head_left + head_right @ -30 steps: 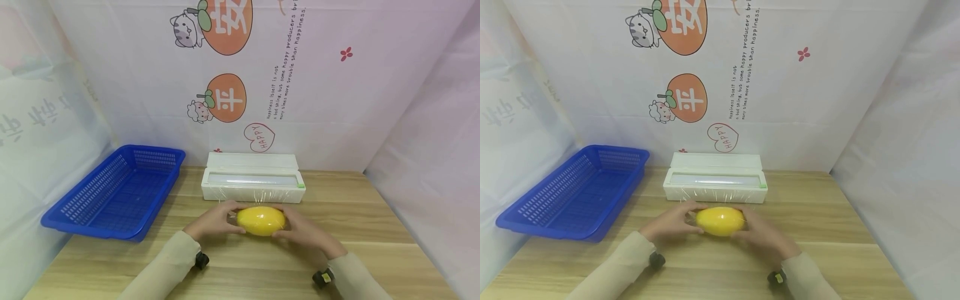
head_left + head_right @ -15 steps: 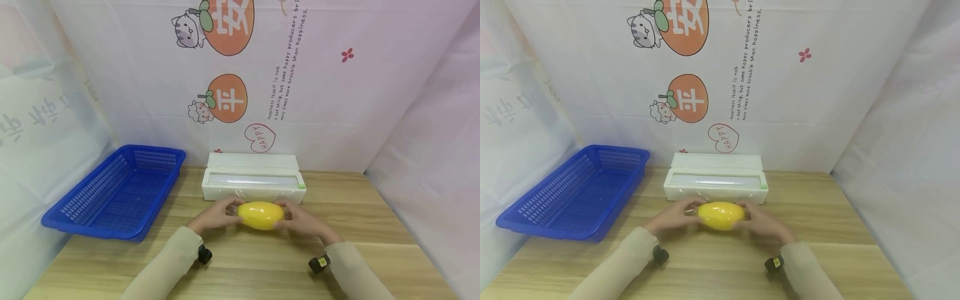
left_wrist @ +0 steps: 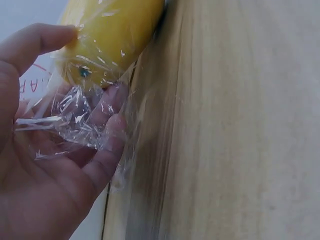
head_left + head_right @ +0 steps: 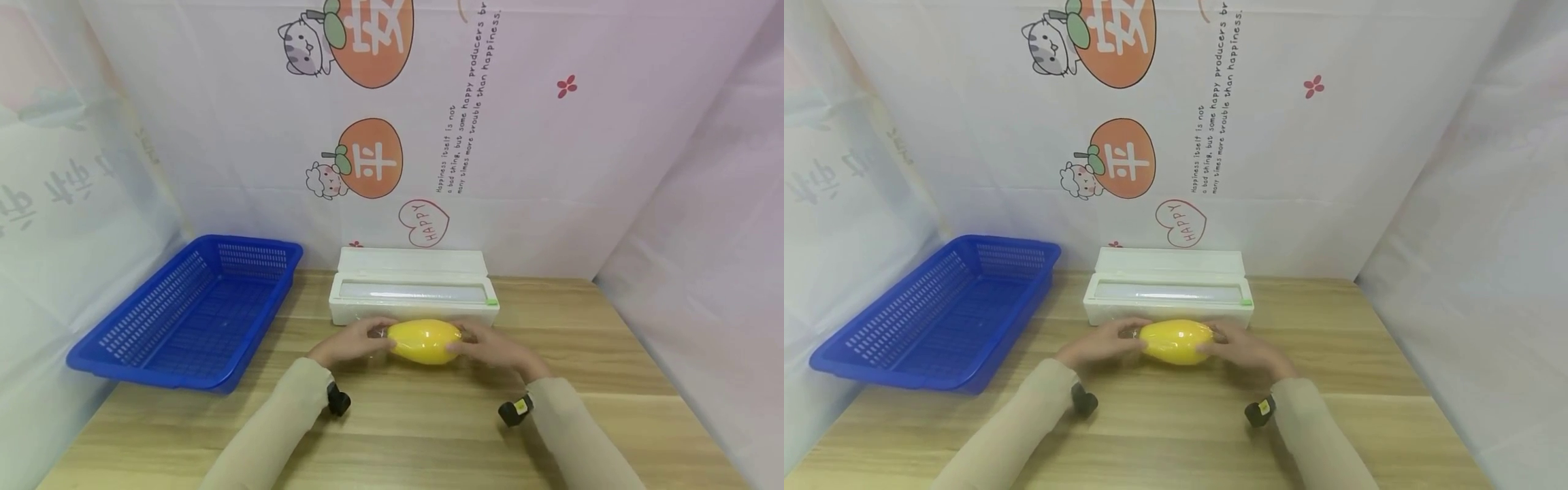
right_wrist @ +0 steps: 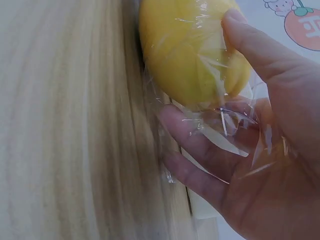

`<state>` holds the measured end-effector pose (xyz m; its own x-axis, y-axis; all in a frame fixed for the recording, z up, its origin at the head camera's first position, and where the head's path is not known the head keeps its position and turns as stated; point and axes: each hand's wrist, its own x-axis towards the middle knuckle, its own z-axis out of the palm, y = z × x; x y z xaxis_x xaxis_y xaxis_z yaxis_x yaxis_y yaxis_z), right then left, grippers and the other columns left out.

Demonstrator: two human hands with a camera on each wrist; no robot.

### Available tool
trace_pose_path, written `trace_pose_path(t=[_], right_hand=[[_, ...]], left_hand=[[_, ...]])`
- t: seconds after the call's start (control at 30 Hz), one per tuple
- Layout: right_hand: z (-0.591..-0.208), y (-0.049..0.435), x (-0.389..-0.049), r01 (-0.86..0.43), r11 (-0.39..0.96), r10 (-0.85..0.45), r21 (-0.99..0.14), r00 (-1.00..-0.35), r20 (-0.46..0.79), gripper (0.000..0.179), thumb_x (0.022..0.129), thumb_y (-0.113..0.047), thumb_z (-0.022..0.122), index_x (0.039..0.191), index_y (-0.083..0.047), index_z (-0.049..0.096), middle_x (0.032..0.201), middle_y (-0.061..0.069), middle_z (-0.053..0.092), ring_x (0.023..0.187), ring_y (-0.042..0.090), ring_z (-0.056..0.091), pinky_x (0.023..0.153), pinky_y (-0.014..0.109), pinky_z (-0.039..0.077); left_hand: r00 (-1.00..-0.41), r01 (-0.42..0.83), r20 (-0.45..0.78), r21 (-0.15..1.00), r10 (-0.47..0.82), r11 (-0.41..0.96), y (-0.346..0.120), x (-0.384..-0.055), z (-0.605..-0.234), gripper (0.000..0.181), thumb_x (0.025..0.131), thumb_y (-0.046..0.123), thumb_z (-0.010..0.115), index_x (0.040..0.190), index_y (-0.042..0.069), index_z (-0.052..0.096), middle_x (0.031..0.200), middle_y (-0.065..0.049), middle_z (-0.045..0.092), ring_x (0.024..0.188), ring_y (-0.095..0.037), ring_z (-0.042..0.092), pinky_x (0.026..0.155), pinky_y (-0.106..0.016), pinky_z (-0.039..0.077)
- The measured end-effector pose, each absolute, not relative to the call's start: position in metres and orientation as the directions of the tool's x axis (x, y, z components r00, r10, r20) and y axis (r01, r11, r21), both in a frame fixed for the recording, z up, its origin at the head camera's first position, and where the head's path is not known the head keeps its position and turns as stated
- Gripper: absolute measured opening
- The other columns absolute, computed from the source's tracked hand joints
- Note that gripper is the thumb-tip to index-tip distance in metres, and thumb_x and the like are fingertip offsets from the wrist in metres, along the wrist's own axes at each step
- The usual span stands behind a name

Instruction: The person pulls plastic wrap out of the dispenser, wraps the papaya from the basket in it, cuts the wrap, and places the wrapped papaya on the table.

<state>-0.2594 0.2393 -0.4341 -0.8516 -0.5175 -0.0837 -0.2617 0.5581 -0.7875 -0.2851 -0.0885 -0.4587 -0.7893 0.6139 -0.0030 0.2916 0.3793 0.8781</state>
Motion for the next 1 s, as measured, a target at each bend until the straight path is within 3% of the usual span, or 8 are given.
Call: trace_pose_path(t=[0.13, 0.27, 0.4, 0.53, 0.67, 0.73, 0.83, 1.0], right_hand=[[-0.435, 0.241, -0.264, -0.26, 0.563, -0.521, -0.784, -0.849, -0.092, 0.056, 0.097, -0.042, 0.066, 0.143, -0.014, 0.051, 0.144, 0.011, 0.048, 0.134, 0.037, 0.044, 0.106, 0.058, 0.039], [-0.434, 0.242, -0.266, -0.245, 0.569, -0.513, -0.785, -0.852, -0.105, 0.055, 0.095, -0.043, 0.067, 0.142, -0.017, 0.054, 0.141, 0.007, 0.052, 0.124, 0.028, 0.052, 0.098, 0.048, 0.047], [-0.432, 0.24, -0.267, -0.258, 0.536, -0.536, -0.804, -0.84, -0.088, 0.053, 0.096, -0.04, 0.067, 0.141, -0.016, 0.054, 0.138, 0.004, 0.056, 0.124, 0.027, 0.053, 0.102, 0.051, 0.045], [-0.432, 0.24, -0.27, -0.31, 0.504, -0.575, -0.806, -0.817, -0.045, 0.05, 0.097, -0.037, 0.066, 0.141, -0.014, 0.055, 0.138, 0.003, 0.058, 0.13, 0.029, 0.05, 0.108, 0.057, 0.038], [-0.434, 0.242, -0.273, -0.333, 0.504, -0.579, -0.797, -0.815, -0.026, 0.049, 0.097, -0.037, 0.067, 0.139, -0.014, 0.057, 0.137, 0.003, 0.059, 0.13, 0.029, 0.05, 0.109, 0.057, 0.037], [-0.434, 0.242, -0.273, -0.325, 0.508, -0.57, -0.798, -0.821, -0.028, 0.049, 0.097, -0.037, 0.067, 0.139, -0.015, 0.057, 0.136, 0.002, 0.059, 0.129, 0.028, 0.051, 0.108, 0.057, 0.038], [-0.436, 0.241, -0.273, -0.297, 0.511, -0.558, -0.806, -0.828, -0.048, 0.05, 0.096, -0.039, 0.068, 0.139, -0.016, 0.057, 0.134, 0.001, 0.06, 0.123, 0.027, 0.055, 0.103, 0.055, 0.043], [-0.436, 0.241, -0.269, -0.262, 0.549, -0.522, -0.794, -0.849, -0.081, 0.054, 0.095, -0.044, 0.067, 0.142, -0.02, 0.054, 0.14, 0.004, 0.056, 0.124, 0.028, 0.053, 0.099, 0.052, 0.046]], left_hand=[[-0.757, 0.293, -0.013, 0.887, 0.653, 0.358, -0.095, -0.292, -0.46, 0.058, 0.095, 0.037, 0.07, 0.146, 0.018, 0.051, 0.132, 0.0, 0.062, 0.112, -0.017, 0.06, 0.092, -0.035, 0.053], [-0.744, 0.331, 0.007, 0.872, 0.668, 0.36, -0.101, -0.296, -0.46, 0.059, 0.093, 0.033, 0.073, 0.147, 0.022, 0.052, 0.135, 0.003, 0.06, 0.12, -0.015, 0.057, 0.102, -0.036, 0.046], [-0.744, 0.4, 0.071, 0.844, 0.664, 0.357, -0.104, -0.292, -0.451, 0.06, 0.092, 0.024, 0.075, 0.146, 0.015, 0.052, 0.14, -0.005, 0.057, 0.122, -0.022, 0.057, 0.103, -0.041, 0.047], [-0.747, 0.578, 0.225, 0.685, 0.626, 0.443, -0.096, -0.278, -0.43, 0.055, 0.087, 0.021, 0.079, 0.137, 0.009, 0.059, 0.132, -0.009, 0.06, 0.119, -0.027, 0.057, 0.101, -0.044, 0.048], [-0.682, 0.726, 0.357, 0.437, 0.638, 0.531, -0.074, -0.267, -0.415, 0.047, 0.084, 0.025, 0.081, 0.126, 0.012, 0.065, 0.124, -0.004, 0.063, 0.116, -0.024, 0.055, 0.1, -0.043, 0.046], [-0.657, 0.754, 0.363, 0.336, 0.661, 0.565, -0.063, -0.264, -0.412, 0.046, 0.084, 0.028, 0.081, 0.126, 0.015, 0.066, 0.124, -0.001, 0.063, 0.117, -0.022, 0.054, 0.101, -0.041, 0.045], [-0.666, 0.744, 0.319, 0.236, 0.674, 0.624, -0.052, -0.263, -0.415, 0.049, 0.085, 0.034, 0.081, 0.129, 0.02, 0.063, 0.127, 0.002, 0.062, 0.118, -0.018, 0.054, 0.102, -0.039, 0.044], [-0.7, 0.714, 0.28, 0.227, 0.657, 0.663, -0.046, -0.265, -0.422, 0.052, 0.085, 0.034, 0.081, 0.131, 0.021, 0.061, 0.129, 0.003, 0.061, 0.118, -0.017, 0.054, 0.104, -0.038, 0.042]])
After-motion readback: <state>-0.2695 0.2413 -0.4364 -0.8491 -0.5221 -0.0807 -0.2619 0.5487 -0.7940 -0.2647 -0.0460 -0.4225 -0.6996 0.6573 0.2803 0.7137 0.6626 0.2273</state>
